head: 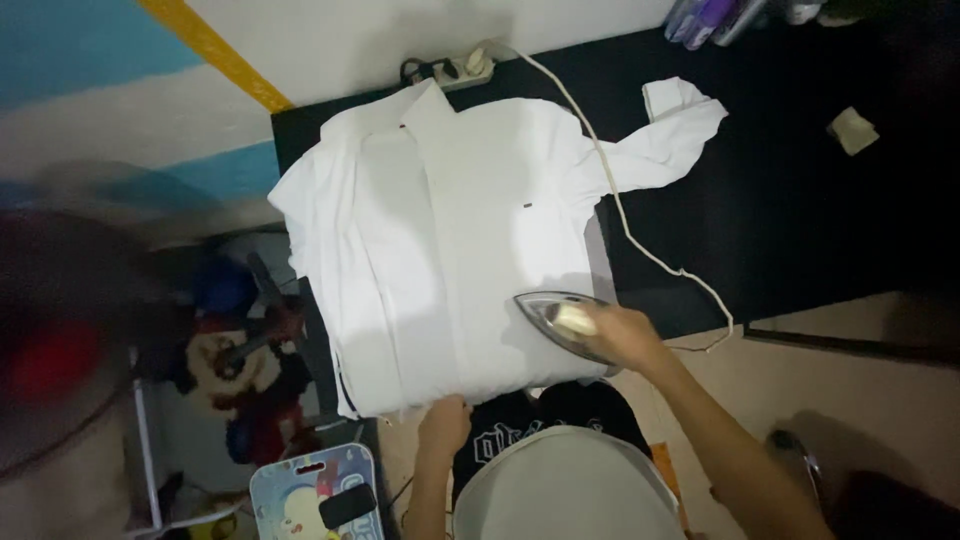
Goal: Ironing and folding a white collared shirt.
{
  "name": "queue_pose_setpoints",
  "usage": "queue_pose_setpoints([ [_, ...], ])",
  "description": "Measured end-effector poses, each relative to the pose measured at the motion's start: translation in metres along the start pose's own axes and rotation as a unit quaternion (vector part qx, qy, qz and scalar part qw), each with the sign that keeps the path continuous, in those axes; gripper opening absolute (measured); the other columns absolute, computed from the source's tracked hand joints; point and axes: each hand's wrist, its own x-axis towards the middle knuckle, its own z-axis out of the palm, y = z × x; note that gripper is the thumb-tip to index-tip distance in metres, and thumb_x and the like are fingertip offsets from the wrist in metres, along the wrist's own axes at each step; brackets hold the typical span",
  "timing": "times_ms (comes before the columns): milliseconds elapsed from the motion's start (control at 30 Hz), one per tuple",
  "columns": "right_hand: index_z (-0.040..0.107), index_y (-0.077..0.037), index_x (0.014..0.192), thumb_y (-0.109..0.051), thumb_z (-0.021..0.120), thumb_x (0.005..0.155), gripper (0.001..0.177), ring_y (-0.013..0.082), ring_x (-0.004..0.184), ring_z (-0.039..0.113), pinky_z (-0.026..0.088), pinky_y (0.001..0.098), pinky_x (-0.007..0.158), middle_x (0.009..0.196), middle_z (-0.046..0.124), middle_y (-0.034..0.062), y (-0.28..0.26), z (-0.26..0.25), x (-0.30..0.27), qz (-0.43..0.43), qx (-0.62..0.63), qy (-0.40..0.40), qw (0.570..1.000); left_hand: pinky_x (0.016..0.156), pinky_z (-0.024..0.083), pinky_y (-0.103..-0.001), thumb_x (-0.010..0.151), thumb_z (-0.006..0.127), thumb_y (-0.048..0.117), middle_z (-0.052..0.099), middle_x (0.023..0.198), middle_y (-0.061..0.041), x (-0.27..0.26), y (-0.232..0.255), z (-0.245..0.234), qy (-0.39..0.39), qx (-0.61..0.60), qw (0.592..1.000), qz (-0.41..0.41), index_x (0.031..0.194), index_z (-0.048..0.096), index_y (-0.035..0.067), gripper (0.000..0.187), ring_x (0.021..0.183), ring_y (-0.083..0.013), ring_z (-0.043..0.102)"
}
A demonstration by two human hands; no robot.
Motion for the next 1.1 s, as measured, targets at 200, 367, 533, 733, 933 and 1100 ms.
queue_pose_setpoints([
  [200, 0.066, -0.006, 0.11, -0.008, 0.072, 0.09, 0.021, 0.0225, 0.083, 0.068, 0.056, 0.0356, 0.071, 0.097, 0.069, 0.0105, 0.071, -0.026, -0.04, 0.118, 0.146, 0.152, 0.97, 0.086, 0.052, -0.05, 0.099, 0.06, 0.029, 0.073, 0.105, -0.018, 0.008, 0.053, -0.093, 0.019, -0.019, 0.992, 0.126, 0.107, 0.074, 0.007, 0.027, 0.102, -0.0377, 0.067],
  [367, 0.065, -0.003, 0.116, 0.0, 0.068, 0.091, 0.025, 0.0211, 0.093, 0.064, 0.054, 0.0362, 0.081, 0.105, 0.066, 0.0075, 0.092, -0.056, -0.052, 0.081, 0.23, 0.371, 0.896, 0.085, 0.056, -0.043, 0.099, 0.06, 0.026, 0.075, 0.106, -0.018, 0.048, 0.098, -0.115, -0.015, -0.101, 0.973, 0.208, 0.117, 0.07, 0.006, 0.029, 0.091, -0.036, 0.073],
  [533, 0.065, -0.003, 0.119, 0.007, 0.063, 0.088, 0.032, 0.0206, 0.098, 0.066, 0.054, 0.0365, 0.083, 0.11, 0.068, 0.0058, 0.096, -0.082, -0.05, 0.209, 0.351, 0.493, 0.768, 0.083, 0.058, -0.04, 0.098, 0.062, 0.018, 0.071, 0.109, -0.02, 0.083, 0.181, -0.123, -0.04, -0.206, 0.897, 0.389, 0.119, 0.068, 0.002, 0.027, 0.094, -0.0327, 0.072],
  [733, 0.06, -0.002, 0.113, 0.017, 0.051, 0.085, 0.034, 0.0208, 0.102, 0.063, 0.053, 0.0356, 0.086, 0.112, 0.062, 0.0074, 0.155, -0.083, -0.037, 0.161, 0.5, 0.541, 0.657, 0.087, 0.057, -0.042, 0.098, 0.059, 0.015, 0.069, 0.112, -0.024, 0.173, 0.289, -0.065, -0.033, -0.224, 0.886, 0.404, 0.125, 0.063, -0.004, 0.033, 0.1, -0.038, 0.07],
  [933, 0.057, -0.001, 0.112, 0.021, 0.044, 0.083, 0.039, 0.0256, 0.101, 0.061, 0.054, 0.0342, 0.087, 0.109, 0.06, 0.0077, 0.236, -0.069, -0.015, 0.063, 0.572, 0.547, 0.608, 0.09, 0.055, -0.05, 0.095, 0.064, 0.017, 0.068, 0.108, -0.034, 0.196, 0.389, -0.059, 0.107, -0.16, 0.926, 0.325, 0.118, 0.058, -0.016, 0.04, 0.101, -0.0466, 0.067],
  [1100, 0.057, 0.003, 0.104, 0.018, 0.045, 0.093, 0.023, 0.0273, 0.094, 0.058, 0.052, 0.0374, 0.084, 0.11, 0.06, 0.0102, 0.351, -0.029, 0.026, 0.083, 0.54, 0.546, 0.635, 0.083, 0.056, -0.05, 0.093, 0.069, 0.019, 0.068, 0.103, -0.032, 0.215, 0.41, -0.058, 0.1, -0.15, 0.964, 0.193, 0.111, 0.057, -0.012, 0.038, 0.094, -0.045, 0.069],
])
